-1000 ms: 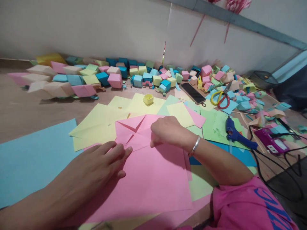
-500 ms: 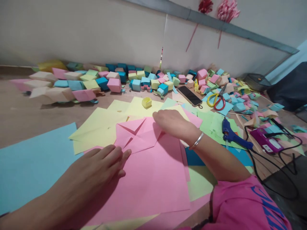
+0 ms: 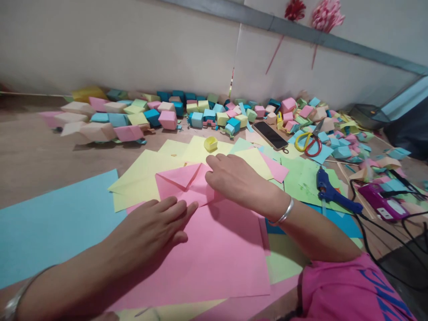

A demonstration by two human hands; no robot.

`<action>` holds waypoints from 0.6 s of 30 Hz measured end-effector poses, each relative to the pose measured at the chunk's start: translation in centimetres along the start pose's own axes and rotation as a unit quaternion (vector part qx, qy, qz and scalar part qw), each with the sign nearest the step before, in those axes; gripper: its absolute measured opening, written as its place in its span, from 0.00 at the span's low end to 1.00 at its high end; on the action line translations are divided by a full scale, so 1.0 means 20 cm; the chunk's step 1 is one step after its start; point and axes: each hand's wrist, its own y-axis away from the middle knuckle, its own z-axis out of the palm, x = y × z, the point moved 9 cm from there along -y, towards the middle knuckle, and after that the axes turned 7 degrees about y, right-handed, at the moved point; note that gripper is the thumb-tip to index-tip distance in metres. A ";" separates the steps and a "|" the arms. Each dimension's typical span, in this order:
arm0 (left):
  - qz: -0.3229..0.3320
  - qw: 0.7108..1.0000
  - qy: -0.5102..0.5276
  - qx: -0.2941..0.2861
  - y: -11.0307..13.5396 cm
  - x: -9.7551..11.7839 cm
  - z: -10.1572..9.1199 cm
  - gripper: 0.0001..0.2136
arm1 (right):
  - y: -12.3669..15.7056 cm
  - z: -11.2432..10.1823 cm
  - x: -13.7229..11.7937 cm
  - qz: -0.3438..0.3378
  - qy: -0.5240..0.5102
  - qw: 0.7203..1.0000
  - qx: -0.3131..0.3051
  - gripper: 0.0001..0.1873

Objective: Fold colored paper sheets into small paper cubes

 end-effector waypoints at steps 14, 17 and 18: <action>-0.026 0.999 0.013 0.016 0.00 0.01 -0.04 0.10 | 0.02 -0.03 -0.01 -0.015 0.034 0.999 -0.014 0.13; -0.033 0.998 -0.042 0.039 0.02 0.02 -0.07 0.13 | 0.04 -0.07 -0.06 -0.027 0.028 0.999 -0.006 0.12; -0.047 0.996 -0.061 0.042 0.03 0.00 -0.07 0.14 | 0.04 -0.08 -0.10 -0.050 0.016 0.999 -0.002 0.11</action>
